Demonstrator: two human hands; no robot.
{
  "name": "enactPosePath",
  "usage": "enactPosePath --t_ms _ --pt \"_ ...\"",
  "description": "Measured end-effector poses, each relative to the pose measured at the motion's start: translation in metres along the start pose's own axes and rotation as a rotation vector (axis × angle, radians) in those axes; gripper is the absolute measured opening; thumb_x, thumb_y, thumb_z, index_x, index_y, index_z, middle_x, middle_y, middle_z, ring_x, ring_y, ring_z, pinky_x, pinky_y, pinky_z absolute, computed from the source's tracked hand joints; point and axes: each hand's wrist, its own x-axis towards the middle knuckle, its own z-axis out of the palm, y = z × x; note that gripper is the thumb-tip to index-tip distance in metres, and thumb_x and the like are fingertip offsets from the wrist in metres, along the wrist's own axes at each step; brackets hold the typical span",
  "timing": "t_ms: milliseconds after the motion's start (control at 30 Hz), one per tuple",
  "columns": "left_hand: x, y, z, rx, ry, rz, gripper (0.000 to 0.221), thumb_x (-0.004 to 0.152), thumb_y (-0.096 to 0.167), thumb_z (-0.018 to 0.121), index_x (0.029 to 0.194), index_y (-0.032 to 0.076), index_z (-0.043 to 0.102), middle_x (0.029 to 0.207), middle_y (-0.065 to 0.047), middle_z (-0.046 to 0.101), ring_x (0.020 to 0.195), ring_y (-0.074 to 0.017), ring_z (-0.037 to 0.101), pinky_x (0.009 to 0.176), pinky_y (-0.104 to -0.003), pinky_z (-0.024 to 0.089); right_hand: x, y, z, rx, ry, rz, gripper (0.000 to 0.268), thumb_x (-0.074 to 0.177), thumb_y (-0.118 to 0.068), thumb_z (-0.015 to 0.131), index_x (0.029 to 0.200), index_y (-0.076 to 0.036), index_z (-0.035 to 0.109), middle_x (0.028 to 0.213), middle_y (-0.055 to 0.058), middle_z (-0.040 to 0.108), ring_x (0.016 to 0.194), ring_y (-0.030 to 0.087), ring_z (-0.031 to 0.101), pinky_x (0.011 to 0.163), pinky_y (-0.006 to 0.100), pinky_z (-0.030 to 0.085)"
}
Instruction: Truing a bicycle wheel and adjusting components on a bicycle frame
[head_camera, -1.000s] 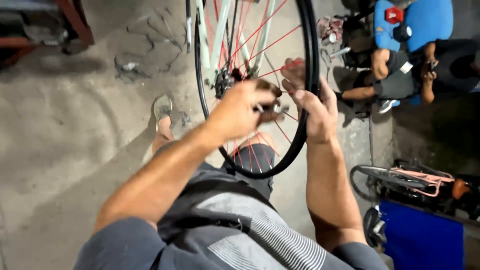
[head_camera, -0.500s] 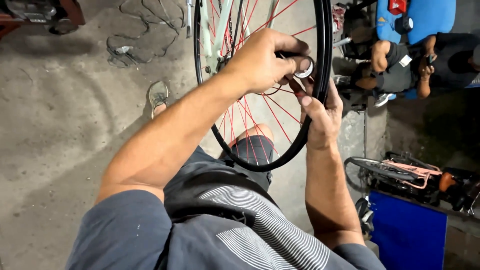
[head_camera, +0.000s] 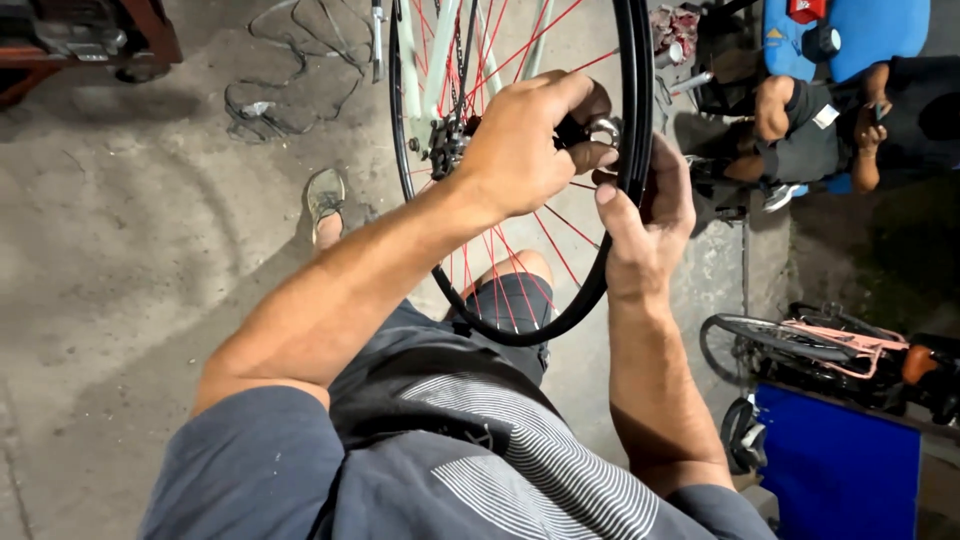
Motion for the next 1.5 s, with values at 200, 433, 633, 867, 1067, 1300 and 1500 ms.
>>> enactPosePath --t_ms 200,433,633,867,1067,1300,1500 --pt "-0.009 -0.005 0.026 0.221 0.202 0.046 0.04 0.083 0.028 0.087 0.093 0.011 0.052 0.088 -0.003 0.06 0.069 -0.0263 0.062 0.058 -0.047 0.049 0.002 -0.005 0.006 -0.007 0.029 -0.155 0.053 0.096 -0.017 0.078 0.139 0.008 0.058 0.124 0.019 0.071 0.115 0.024 0.069 0.107 0.034 0.057" --pt "-0.013 0.006 0.012 0.055 0.072 -0.04 0.023 0.072 0.008 0.081 0.089 0.013 0.067 0.085 0.0 0.068 0.073 -0.0144 0.065 0.068 -0.031 0.055 -0.01 0.005 -0.005 -0.133 0.018 -0.197 0.06 0.097 -0.008 0.075 0.148 0.01 0.05 0.118 0.02 0.075 0.108 0.021 0.07 0.106 0.036 0.057" --pt "-0.019 0.0 0.031 0.16 0.285 0.151 0.024 0.08 0.016 0.081 0.09 0.008 0.061 0.089 -0.006 0.062 0.077 -0.027 0.064 0.068 -0.04 0.052 -0.005 0.01 -0.011 0.006 -0.059 -0.059 0.071 0.102 -0.01 0.072 0.163 0.004 0.037 0.077 -0.007 0.046 0.068 0.004 0.035 0.064 0.02 0.032" --pt "-0.034 -0.017 0.046 0.236 0.396 0.252 0.021 0.085 0.025 0.085 0.095 0.018 0.068 0.086 -0.001 0.059 0.074 -0.0274 0.069 0.067 -0.038 0.06 0.011 0.019 -0.012 0.204 -0.225 -0.185 0.069 0.098 0.003 0.067 0.159 0.01 0.034 0.128 0.032 0.065 0.111 0.029 0.066 0.096 0.04 0.056" --pt "-0.029 -0.019 0.051 0.303 0.436 0.339 0.018 0.092 0.031 0.079 0.094 0.018 0.066 0.089 0.001 0.055 0.078 -0.0249 0.068 0.07 -0.035 0.059 0.022 0.008 -0.017 0.237 -0.338 -0.15 0.079 0.091 0.0 0.073 0.16 0.006 0.035 0.131 0.029 0.063 0.107 0.028 0.067 0.097 0.043 0.058" --pt "-0.03 -0.021 0.044 0.531 0.389 0.346 0.033 0.088 0.048 0.079 0.084 0.021 0.06 0.084 0.001 0.054 0.075 -0.025 0.068 0.066 -0.036 0.058 0.017 0.01 -0.019 0.139 -0.321 -0.172 0.068 0.093 -0.011 0.072 0.155 0.002 0.047 0.122 0.022 0.068 0.105 0.022 0.065 0.096 0.044 0.056" --pt "-0.045 -0.004 0.019 -0.038 0.038 0.051 0.019 0.079 0.03 0.086 0.09 0.018 0.077 0.081 -0.007 0.07 0.079 -0.0329 0.076 0.071 -0.04 0.06 -0.008 0.001 -0.016 0.398 -0.384 -0.064 0.067 0.088 -0.009 0.072 0.148 0.007 0.047 0.126 0.03 0.059 0.096 0.037 0.068 0.091 0.05 0.056"
